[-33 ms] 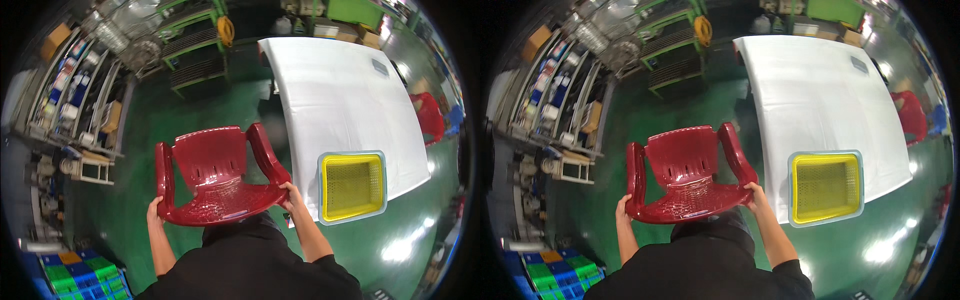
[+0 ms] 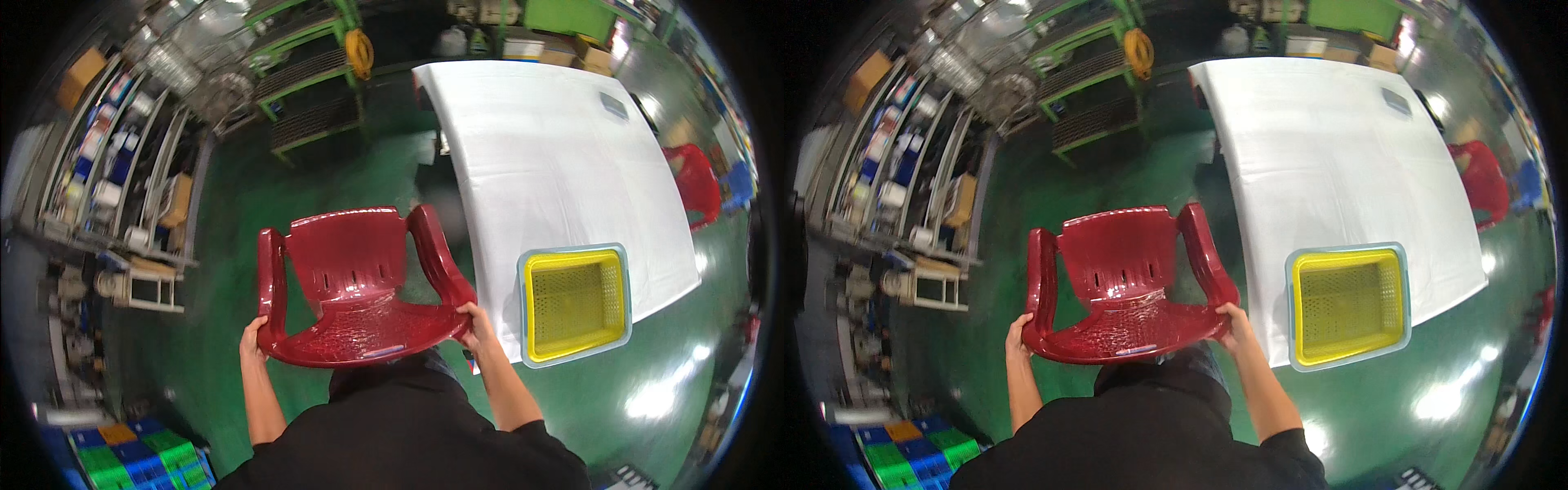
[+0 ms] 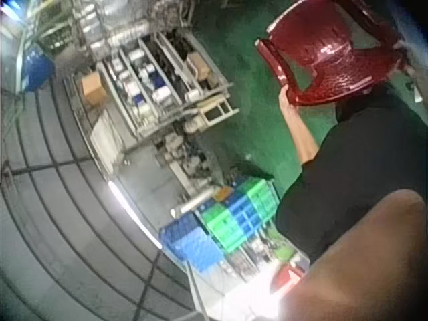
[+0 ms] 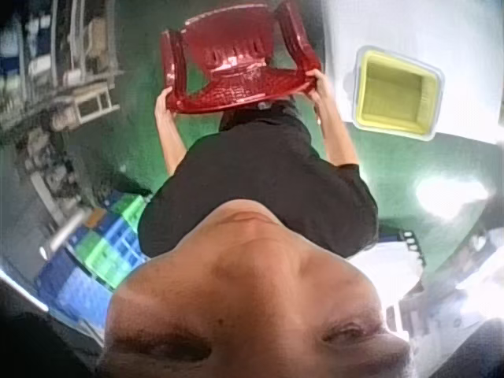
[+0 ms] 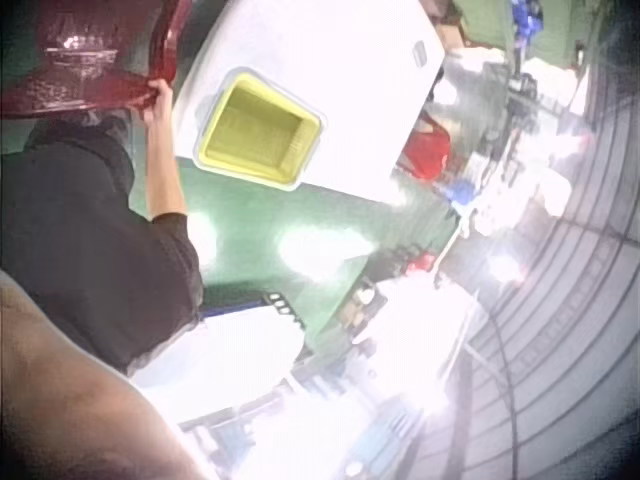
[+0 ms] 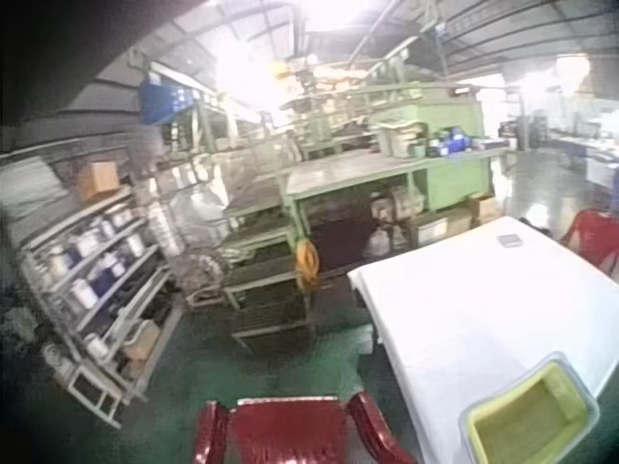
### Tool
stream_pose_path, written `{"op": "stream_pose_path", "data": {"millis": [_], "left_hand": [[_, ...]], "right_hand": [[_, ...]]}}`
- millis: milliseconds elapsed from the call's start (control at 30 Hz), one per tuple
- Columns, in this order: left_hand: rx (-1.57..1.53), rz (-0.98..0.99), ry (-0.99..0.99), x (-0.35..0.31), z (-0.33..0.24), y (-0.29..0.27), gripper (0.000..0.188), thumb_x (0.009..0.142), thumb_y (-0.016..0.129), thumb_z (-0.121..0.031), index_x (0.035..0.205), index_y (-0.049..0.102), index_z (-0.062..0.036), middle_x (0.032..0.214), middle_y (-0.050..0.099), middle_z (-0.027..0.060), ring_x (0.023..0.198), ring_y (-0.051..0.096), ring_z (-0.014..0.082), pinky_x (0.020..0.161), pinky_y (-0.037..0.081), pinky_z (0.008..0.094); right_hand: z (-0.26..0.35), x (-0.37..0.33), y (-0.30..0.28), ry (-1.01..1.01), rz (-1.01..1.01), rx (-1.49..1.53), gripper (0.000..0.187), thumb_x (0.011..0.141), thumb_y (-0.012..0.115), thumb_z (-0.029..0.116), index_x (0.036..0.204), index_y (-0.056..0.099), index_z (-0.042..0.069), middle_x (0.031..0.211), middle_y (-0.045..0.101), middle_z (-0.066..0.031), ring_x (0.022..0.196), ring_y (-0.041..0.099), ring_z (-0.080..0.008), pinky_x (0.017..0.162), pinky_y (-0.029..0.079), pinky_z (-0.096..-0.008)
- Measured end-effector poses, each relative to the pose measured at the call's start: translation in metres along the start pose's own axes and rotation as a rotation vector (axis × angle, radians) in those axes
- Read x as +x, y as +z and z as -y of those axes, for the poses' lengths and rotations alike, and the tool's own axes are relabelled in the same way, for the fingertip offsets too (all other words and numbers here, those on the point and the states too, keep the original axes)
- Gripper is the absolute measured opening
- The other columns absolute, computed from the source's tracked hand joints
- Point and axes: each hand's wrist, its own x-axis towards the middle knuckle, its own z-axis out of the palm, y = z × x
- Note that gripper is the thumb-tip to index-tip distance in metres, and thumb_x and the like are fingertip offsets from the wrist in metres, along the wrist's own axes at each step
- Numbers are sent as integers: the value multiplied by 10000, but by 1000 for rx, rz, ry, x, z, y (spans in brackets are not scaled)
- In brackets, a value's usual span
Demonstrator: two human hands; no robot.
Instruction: The person moves a red plastic chair and places it under a table. They then use a yellow duster to wipe the surfaces of several tables, moving items like plastic baskets and a red tray aside to reach the work. The person continues dusting multiple tables in the room.
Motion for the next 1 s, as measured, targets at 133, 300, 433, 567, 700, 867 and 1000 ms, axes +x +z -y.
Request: {"op": "stream_pose_path", "data": {"millis": [133, 300, 433, 567, 700, 867, 1000], "left_hand": [[154, 237, -138, 143, -60, 51, 260, 784, 584, -170, 971, 580, 11, 846, 643, 128, 686, 622, 254, 642, 536, 369], [463, 463, -270, 311, -122, 145, 315, 767, 601, -192, 1002, 581, 17, 872, 645, 119, 723, 623, 248, 679, 530, 386], [598, 624, -391, 419, -157, 205, 362, 754, 605, -213, 1036, 581, 13, 922, 643, 130, 772, 626, 252, 726, 521, 395], [819, 783, -365, 493, -167, 256, 357, 760, 606, -251, 1022, 592, -9, 923, 645, 117, 781, 624, 237, 716, 515, 384], [688, 823, -305, 534, -159, 313, 373, 852, 531, -325, 1064, 572, -21, 975, 631, 116, 859, 609, 243, 783, 494, 388], [280, 650, -247, 484, -156, 324, 474, 910, 449, -436, 1158, 528, -40, 1127, 588, 125, 1027, 562, 255, 909, 434, 411], [473, 740, -64, 404, -134, 291, 563, 820, 632, -159, 1304, 346, -129, 1191, 505, 86, 1056, 536, 237, 861, 470, 395]], "right_hand": [[-35, 15, 4, -171, -83, 187, 341, 715, 542, 64, 1043, 494, -15, 991, 593, -172, 873, 599, -303, 860, 472, -444], [-98, 72, 44, -429, -222, 485, 320, 725, 562, 26, 1040, 522, -6, 968, 601, -132, 867, 599, -264, 830, 486, -403], [-121, 132, 93, -636, -322, 610, 322, 738, 554, 4, 1058, 516, -7, 988, 598, -123, 903, 588, -253, 838, 476, -394], [-139, 178, 127, -686, -360, 726, 340, 739, 555, -2, 1077, 521, 11, 997, 599, -98, 935, 575, -240, 880, 448, -378], [-159, 229, 161, -726, -396, 875, 301, 744, 589, 4, 1037, 530, 45, 973, 611, -75, 948, 576, -235, 888, 442, -393], [-165, 279, 185, -595, -206, 813, 304, 777, 603, 22, 1035, 492, 139, 1022, 596, -66, 967, 567, -261, 861, 438, -515], [-154, 293, 173, -375, -426, 796, 250, 836, 561, 109, 1071, 479, 134, 1098, 587, -121, 1023, 561, -288, 866, 437, -534]]}}
